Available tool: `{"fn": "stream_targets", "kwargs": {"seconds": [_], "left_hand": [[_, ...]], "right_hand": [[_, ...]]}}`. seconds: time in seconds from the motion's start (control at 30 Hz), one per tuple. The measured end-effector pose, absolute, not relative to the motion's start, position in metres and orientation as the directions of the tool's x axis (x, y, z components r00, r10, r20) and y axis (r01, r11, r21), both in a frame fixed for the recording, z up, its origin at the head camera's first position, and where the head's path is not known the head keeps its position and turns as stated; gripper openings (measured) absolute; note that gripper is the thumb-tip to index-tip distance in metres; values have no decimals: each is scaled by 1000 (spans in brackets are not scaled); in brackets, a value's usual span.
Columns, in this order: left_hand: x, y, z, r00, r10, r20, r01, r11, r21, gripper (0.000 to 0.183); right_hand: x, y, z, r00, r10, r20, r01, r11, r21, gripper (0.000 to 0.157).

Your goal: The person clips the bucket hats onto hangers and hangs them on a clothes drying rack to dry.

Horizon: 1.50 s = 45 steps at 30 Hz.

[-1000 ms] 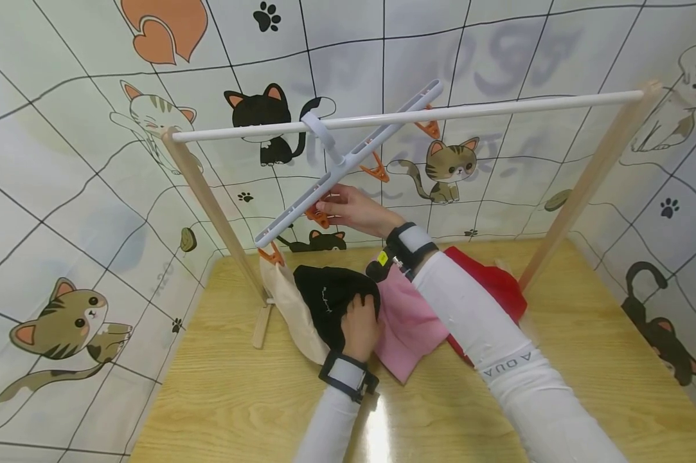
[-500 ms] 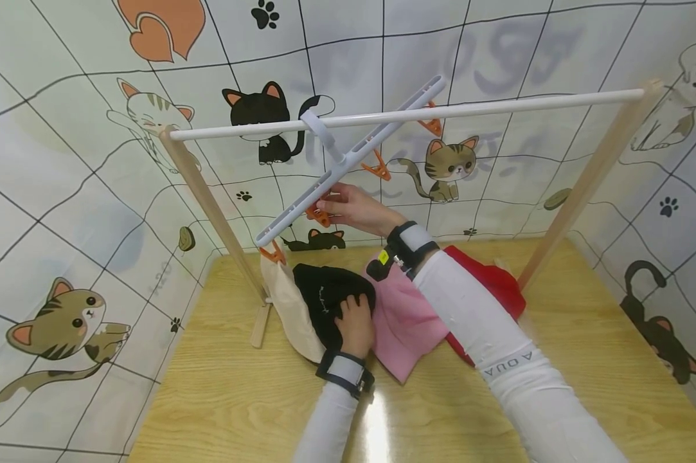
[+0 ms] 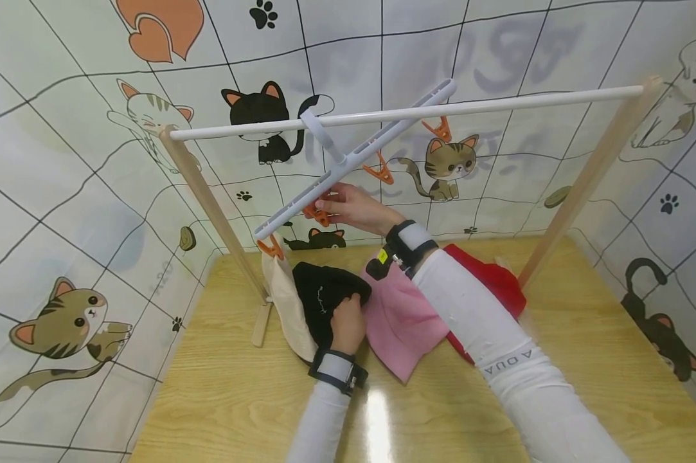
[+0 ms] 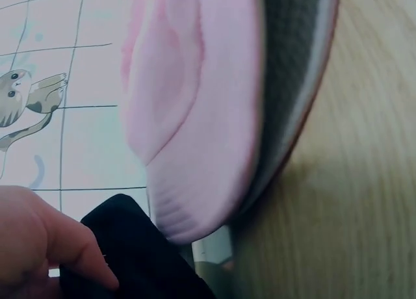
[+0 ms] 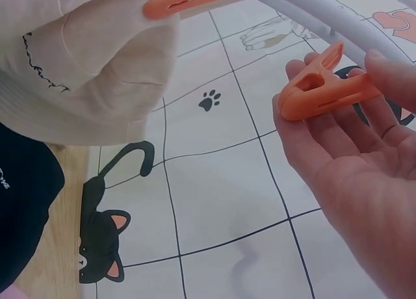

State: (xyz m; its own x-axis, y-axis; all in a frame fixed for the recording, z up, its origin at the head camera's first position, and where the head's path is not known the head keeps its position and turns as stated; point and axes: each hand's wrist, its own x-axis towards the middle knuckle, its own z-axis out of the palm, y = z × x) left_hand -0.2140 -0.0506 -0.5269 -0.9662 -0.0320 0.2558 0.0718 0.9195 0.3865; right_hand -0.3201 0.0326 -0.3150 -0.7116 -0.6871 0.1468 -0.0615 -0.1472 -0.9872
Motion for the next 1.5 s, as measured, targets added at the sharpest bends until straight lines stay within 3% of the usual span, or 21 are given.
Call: {"fn": "stream_targets", "kwargs": {"seconds": [0.77, 1.13, 1.5], "left_hand": [[-204, -91, -453, -875, -7, 485, 293, 789, 540, 35], [-201, -108, -430, -848, -93, 522, 291, 741, 605, 36], [-204, -120, -403, -816, -62, 574, 362, 720, 593, 32]], "right_hand": [[-320, 30, -318, -688, -705, 176, -112, -136, -984, 35], [-322, 29, -319, -678, -709, 193, -110, -161, -981, 33], [-324, 27, -322, -705, -685, 185, -81, -181, -980, 28]]}}
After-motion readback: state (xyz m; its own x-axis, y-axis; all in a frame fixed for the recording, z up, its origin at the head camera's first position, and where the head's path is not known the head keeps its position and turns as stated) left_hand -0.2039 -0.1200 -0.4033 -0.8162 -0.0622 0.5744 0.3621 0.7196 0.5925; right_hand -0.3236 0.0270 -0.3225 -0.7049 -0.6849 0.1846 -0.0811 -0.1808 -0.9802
